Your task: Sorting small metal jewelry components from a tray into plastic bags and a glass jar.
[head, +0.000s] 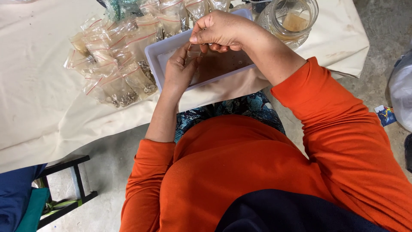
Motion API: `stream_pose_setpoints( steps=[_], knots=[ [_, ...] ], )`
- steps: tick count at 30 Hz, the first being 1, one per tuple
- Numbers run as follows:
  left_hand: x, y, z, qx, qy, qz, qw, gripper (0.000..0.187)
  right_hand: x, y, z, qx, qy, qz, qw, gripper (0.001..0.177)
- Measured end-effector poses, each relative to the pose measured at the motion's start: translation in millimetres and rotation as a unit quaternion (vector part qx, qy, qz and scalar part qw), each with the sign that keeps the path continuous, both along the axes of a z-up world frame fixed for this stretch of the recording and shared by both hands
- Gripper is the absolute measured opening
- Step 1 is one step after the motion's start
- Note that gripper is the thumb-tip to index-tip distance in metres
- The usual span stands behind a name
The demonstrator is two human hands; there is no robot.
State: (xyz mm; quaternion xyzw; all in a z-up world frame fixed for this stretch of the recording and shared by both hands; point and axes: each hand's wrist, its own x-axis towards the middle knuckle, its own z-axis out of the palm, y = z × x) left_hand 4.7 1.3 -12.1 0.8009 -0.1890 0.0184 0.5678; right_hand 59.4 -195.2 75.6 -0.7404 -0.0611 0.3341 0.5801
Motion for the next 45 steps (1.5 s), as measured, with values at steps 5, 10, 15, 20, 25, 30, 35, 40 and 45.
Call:
stream_pose_setpoints(
  steps=[5, 10, 15, 20, 25, 30, 35, 40, 45],
  knots=[
    [0, -1, 0, -0.017, 0.047, 0.020, 0.999, 0.044, -5, 5, 15, -0.104, -0.040, 0.013, 0.994, 0.012],
    [2, 1, -7, -0.006, 0.024, 0.015, 1.000, 0.049, 1, 1, 1, -0.027, -0.004, -0.015, 1.000, 0.014],
    [-6, -7, 14, -0.043, 0.111, 0.025, 0.993, 0.046, 1, -1, -2, 0.009, -0.003, -0.012, 1.000, 0.018],
    [-9, -10, 22, -0.067, 0.151, 0.021, 0.986, 0.039, -10, 12, 16, -0.090, -0.059, 0.010, 0.994, 0.009],
    [-7, -9, 13, -0.076, 0.141, 0.022, 0.987, 0.034, -10, 14, 18, -0.130, -0.089, 0.022, 0.987, 0.008],
    [-9, -9, 18, -0.071, 0.147, 0.013, 0.987, 0.043, -8, 16, 17, -0.160, -0.083, 0.014, 0.984, 0.008],
    [-8, -5, 12, -0.034, 0.072, 0.010, 0.997, 0.042, 0, 16, 9, -0.121, -0.049, -0.011, 0.991, 0.007],
    [-11, -9, 22, -0.057, 0.150, 0.020, 0.987, 0.034, -7, 17, 17, -0.153, -0.094, 0.017, 0.984, 0.010],
    [-12, -6, 23, -0.049, 0.124, 0.010, 0.991, 0.032, -4, 15, 13, -0.137, -0.080, 0.001, 0.987, 0.010]
  ],
)
